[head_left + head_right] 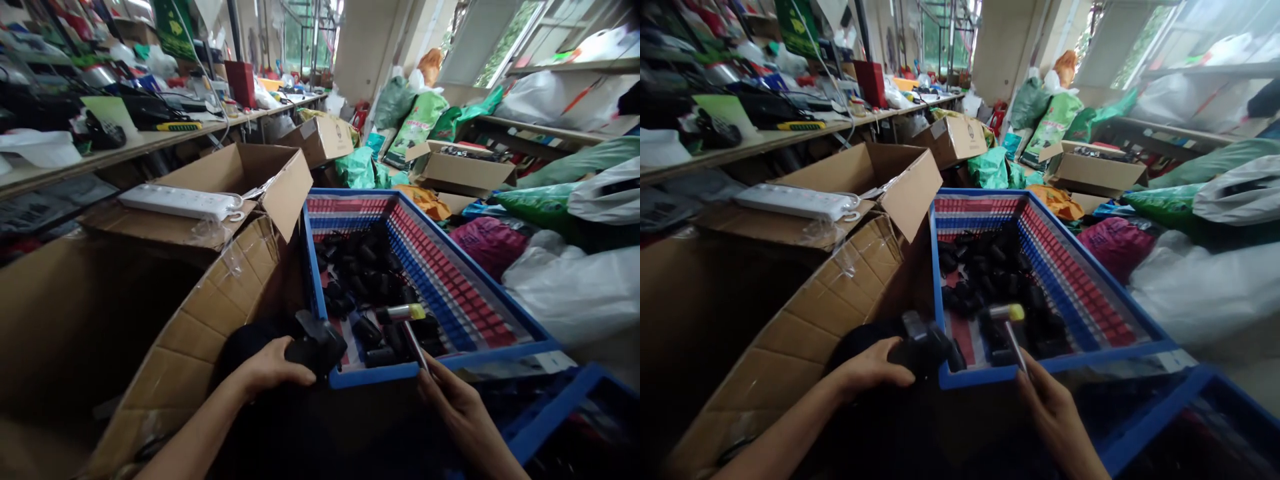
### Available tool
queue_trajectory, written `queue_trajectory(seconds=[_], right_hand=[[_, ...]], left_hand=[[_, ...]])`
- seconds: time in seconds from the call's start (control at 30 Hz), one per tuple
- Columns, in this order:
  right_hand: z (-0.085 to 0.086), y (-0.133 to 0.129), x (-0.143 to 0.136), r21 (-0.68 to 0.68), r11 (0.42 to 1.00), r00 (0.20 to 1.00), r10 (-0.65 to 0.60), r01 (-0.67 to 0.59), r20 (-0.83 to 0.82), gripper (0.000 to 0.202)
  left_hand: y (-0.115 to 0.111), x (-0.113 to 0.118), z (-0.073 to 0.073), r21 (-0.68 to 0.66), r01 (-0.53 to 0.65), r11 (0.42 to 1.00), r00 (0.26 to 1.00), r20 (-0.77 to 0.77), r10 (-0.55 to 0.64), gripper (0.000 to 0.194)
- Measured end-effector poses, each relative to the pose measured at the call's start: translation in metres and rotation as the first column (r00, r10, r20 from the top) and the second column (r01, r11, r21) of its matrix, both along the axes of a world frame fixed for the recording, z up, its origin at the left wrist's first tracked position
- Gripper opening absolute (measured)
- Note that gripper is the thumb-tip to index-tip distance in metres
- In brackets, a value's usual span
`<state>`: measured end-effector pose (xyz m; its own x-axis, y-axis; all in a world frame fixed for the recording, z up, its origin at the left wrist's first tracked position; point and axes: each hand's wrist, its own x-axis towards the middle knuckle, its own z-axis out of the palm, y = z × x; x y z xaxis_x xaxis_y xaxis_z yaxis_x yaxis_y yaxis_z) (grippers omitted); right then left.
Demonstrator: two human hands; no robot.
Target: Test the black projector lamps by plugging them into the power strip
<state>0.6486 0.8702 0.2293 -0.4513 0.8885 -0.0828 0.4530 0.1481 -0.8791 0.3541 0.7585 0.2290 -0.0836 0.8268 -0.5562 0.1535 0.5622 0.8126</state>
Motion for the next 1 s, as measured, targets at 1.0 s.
queue_trajectory(seconds=[1.0], right_hand=[[-0.001,-0.002,-0.006,0.248,0.843,0.87,0.412,-0.477,0.272,0.042]], left_hand=[[0.005,0.007,0.005,-0.075,0.275,0.959,0.73,-0.633,-0.258,0.055]])
